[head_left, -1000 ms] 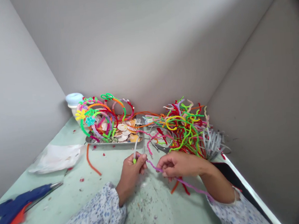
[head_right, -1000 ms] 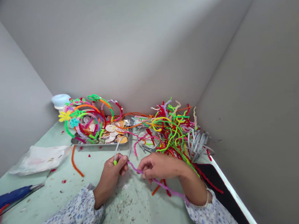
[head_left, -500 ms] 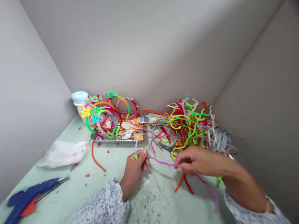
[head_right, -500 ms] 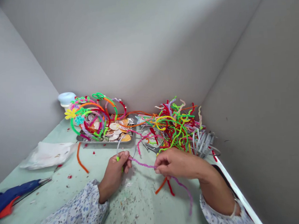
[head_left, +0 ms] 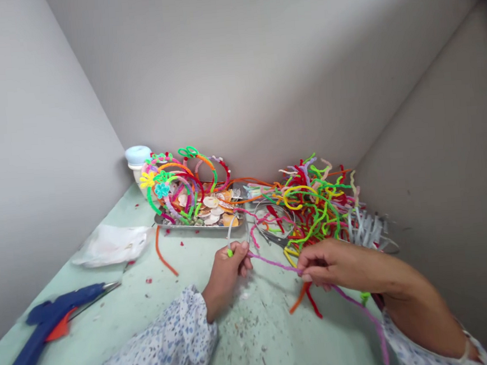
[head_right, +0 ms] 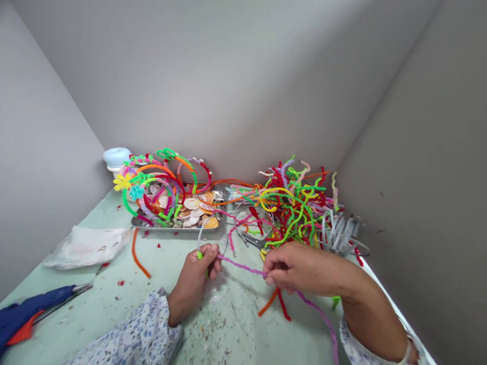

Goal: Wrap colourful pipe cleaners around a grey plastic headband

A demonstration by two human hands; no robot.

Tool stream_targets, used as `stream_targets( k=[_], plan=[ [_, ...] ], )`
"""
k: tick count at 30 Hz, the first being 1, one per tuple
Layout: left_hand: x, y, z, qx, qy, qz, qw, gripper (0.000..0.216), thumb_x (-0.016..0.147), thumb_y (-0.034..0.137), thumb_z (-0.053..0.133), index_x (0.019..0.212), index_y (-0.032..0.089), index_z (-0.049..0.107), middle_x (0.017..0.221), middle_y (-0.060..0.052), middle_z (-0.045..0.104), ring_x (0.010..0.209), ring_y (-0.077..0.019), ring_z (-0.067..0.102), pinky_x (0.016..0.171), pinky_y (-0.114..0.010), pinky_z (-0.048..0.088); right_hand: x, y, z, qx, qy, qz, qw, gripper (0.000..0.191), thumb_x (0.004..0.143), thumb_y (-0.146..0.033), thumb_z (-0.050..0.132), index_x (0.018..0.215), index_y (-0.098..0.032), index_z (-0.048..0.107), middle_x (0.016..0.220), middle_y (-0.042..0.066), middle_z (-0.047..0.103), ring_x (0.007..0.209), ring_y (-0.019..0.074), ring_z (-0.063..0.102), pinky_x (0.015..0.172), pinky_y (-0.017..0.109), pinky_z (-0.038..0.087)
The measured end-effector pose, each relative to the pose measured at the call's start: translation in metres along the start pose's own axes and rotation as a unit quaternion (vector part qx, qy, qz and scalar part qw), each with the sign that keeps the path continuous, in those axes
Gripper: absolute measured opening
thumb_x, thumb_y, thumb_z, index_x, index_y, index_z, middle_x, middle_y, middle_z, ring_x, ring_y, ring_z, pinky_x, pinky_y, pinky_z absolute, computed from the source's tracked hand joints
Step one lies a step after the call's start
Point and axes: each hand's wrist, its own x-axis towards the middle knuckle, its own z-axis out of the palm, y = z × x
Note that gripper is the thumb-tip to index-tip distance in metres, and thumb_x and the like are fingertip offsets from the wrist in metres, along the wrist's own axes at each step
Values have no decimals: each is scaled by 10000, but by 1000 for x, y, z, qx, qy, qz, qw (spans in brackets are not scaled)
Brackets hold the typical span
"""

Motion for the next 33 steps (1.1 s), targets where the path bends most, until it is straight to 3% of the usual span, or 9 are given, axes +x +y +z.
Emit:
stream_targets(
  k=[5,16,24,33],
  plan=[
    [4,-1,-2,-22,11,11,1000,403,837,478,544,606,148,549,501,19,521,422,-62,413,476,-200,315,-2,5,-2,-38,10,2,999,186,797,-226,539,924,-191,671,671,-9,613,592,114,502,535,209,350],
    [3,5,1,-77,11,2,997,394,830,488,534,656,138,581,548,5,570,416,-59,431,451,-198,311,-18,17,-8,-42,34,71,996,224,839,-361,521,809,-203,677,624,-10,611,542,105,484,483,200,326],
    [2,7,2,-53,22,-2,998,446,820,501,543,557,141,548,456,22,494,397,-57,382,451,-207,275,-32,15,-10,-92,75,43,992,194,855,-316,502,813,-227,669,675,3,640,603,128,526,536,223,355],
    [3,10,2,-77,30,-7,997,426,806,489,566,569,135,555,469,22,510,400,-54,382,445,-206,268,-31,15,-9,-102,68,41,992,185,860,-297,495,828,-229,664,680,3,634,607,131,530,534,225,353]
  ],
)
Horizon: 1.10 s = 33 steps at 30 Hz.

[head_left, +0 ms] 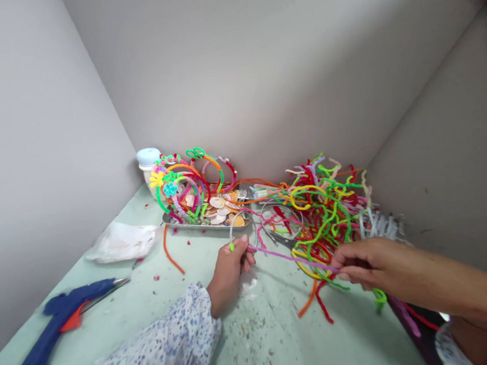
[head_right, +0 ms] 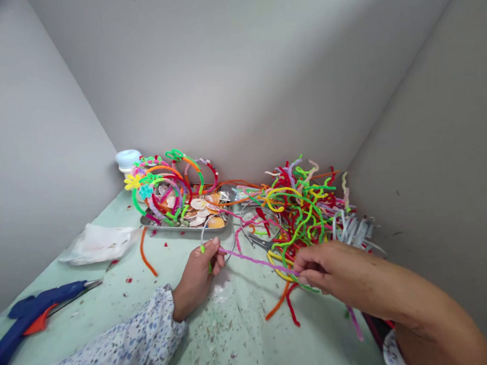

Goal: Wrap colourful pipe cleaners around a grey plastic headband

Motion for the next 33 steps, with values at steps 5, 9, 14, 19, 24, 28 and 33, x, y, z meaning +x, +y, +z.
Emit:
stream_targets(
  k=[5,9,14,19,24,28,33],
  plan=[
    [1,3,-1,-35,-11,-4,999,393,770,495,614,658,119,599,548,10,570,410,-49,418,431,-198,268,2,13,0,37,0,26,999,229,860,-380,513,922,-226,671,687,14,642,607,135,538,521,218,369],
    [0,6,0,-63,-7,-15,998,393,730,498,658,786,110,637,603,9,607,421,-45,444,425,-188,280,0,23,-3,20,26,47,998,210,836,-376,546,879,-219,678,666,10,634,581,126,519,510,215,359],
    [-1,7,2,-66,-3,-21,998,391,711,474,683,821,102,637,629,-1,619,426,-44,453,418,-180,292,-1,27,-7,-8,60,49,997,227,828,-372,549,757,-202,681,632,14,605,573,127,478,510,225,348],
    [1,5,2,-78,25,-20,996,384,708,487,679,751,110,616,569,14,584,420,-45,424,422,-181,302,-2,27,-7,15,39,35,999,222,841,-357,540,734,-204,660,611,3,578,563,124,470,499,222,332],
    [4,4,0,-84,6,-10,996,384,711,485,684,669,118,579,542,13,571,416,-43,423,425,-180,309,-3,22,-7,12,47,29,998,223,843,-349,537,728,-198,653,625,9,590,567,126,479,502,223,347],
    [3,4,-2,-77,-20,-15,997,357,724,467,679,741,116,614,582,11,583,448,-50,450,447,-177,332,-2,19,-6,35,31,29,999,225,825,-381,559,890,-209,688,704,25,656,622,150,557,552,234,407],
    [0,4,-1,-49,-62,-19,997,334,764,455,637,774,122,627,634,-11,611,455,-54,444,446,-180,318,8,2,-7,91,10,-14,996,359,825,-472,543,1047,-222,675,847,36,691,734,188,609,615,257,445]
  ],
)
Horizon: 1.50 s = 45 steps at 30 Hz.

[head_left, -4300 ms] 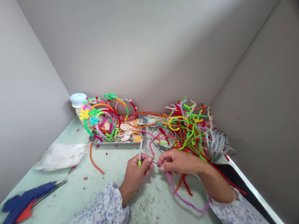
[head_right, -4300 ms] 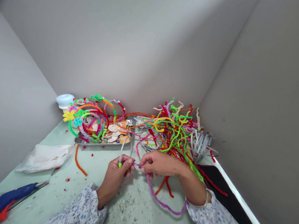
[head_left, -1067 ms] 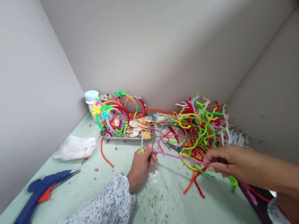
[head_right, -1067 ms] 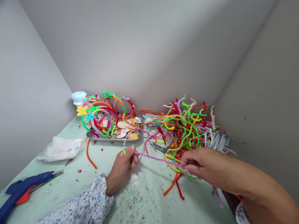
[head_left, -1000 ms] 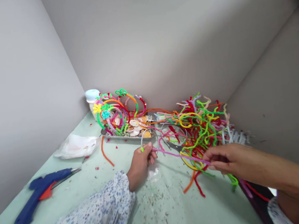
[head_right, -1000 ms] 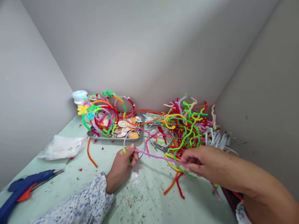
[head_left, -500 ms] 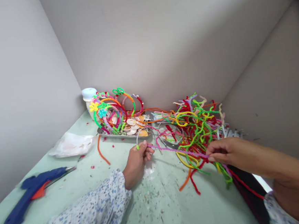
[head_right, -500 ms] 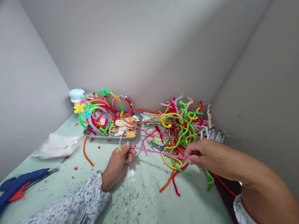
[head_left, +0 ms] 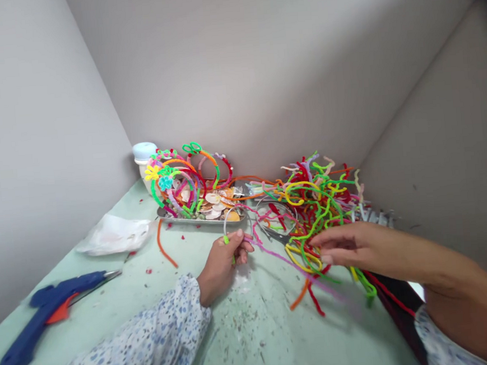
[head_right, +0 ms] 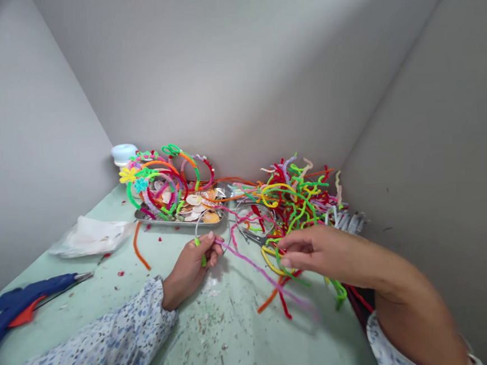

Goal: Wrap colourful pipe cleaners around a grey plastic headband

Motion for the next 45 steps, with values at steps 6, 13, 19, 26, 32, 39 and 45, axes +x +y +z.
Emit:
stream_targets(
  k=[6,13,19,26,32,39,45],
  plan=[
    [-1,-1,0,6,-15,1,1000,342,776,463,626,814,124,653,640,-7,624,442,-51,449,445,-183,307,49,-14,36,74,15,-53,996,334,856,-467,498,872,-184,674,775,27,675,684,161,590,632,266,436],
    [2,-5,-3,2,-29,3,1000,366,770,472,639,848,115,663,610,-3,610,438,-53,459,441,-187,291,88,-7,91,331,3,-69,941,403,821,-539,554,727,-147,569,655,-6,601,530,96,519,551,235,406],
    [3,-8,-3,31,-12,9,999,360,773,477,632,742,119,650,534,15,565,428,-57,444,459,-193,313,94,-2,106,402,-57,-71,911,368,784,-507,628,751,-144,577,601,-19,586,496,89,515,516,224,383],
    [3,-4,0,18,16,-2,1000,394,748,506,643,735,112,633,515,28,529,420,-50,415,450,-190,289,100,6,109,437,-56,-83,894,281,806,-416,633,778,-139,598,610,-11,601,498,80,508,509,211,384],
    [4,-4,-4,-2,-8,14,1000,347,774,453,640,845,115,608,602,20,555,450,-47,444,453,-183,288,101,8,118,456,17,-105,884,215,824,-366,610,849,-155,638,588,-17,588,498,96,511,510,227,401],
    [2,-8,-4,72,-19,39,996,270,725,271,707,925,127,596,647,40,525,492,-43,435,483,-179,330,103,1,119,343,205,-121,909,187,811,-336,587,703,-184,596,526,-38,540,491,109,475,518,242,381],
    [1,-10,-1,127,-14,60,990,246,699,279,718,845,125,592,723,13,571,546,-60,466,524,-192,380,102,-2,127,181,298,-120,930,148,815,-270,557,748,-178,652,558,-35,516,520,110,440,505,228,344]
  ],
)
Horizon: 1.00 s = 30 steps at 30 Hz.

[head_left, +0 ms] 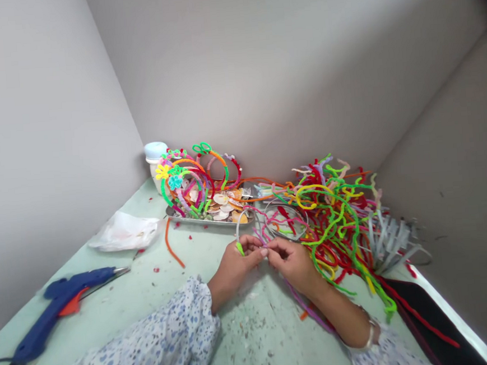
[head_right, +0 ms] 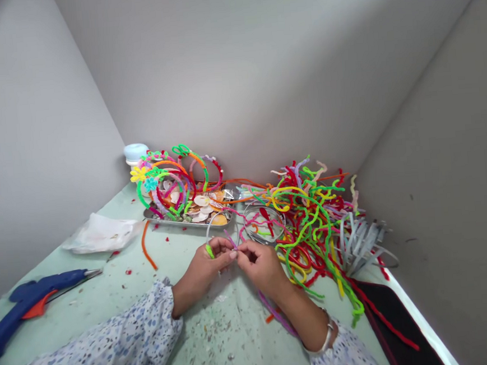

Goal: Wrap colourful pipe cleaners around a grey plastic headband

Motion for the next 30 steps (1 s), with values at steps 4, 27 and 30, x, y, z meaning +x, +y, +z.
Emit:
stream_targets(
  k=[4,27,30],
  plan=[
    [0,-5,-1,49,23,16,998,216,728,306,684,788,120,594,652,21,548,528,-66,446,519,-197,363,-2,0,2,-99,8,-83,992,151,822,-212,536,739,-176,658,589,-25,538,543,111,465,552,234,351],
    [1,7,-14,232,274,156,920,370,919,350,407,1239,194,507,1210,-101,519,1173,-217,462,1031,-394,337,12,18,-12,327,144,104,928,148,790,-336,642,788,-188,652,534,-57,461,482,81,370,448,210,281],
    [3,10,-17,303,273,189,893,413,864,290,508,1263,187,499,1234,-123,471,1203,-250,435,1049,-438,312,14,15,-12,363,139,110,915,156,790,-340,652,802,-185,648,511,-72,392,457,72,319,417,205,233]
  ],
)
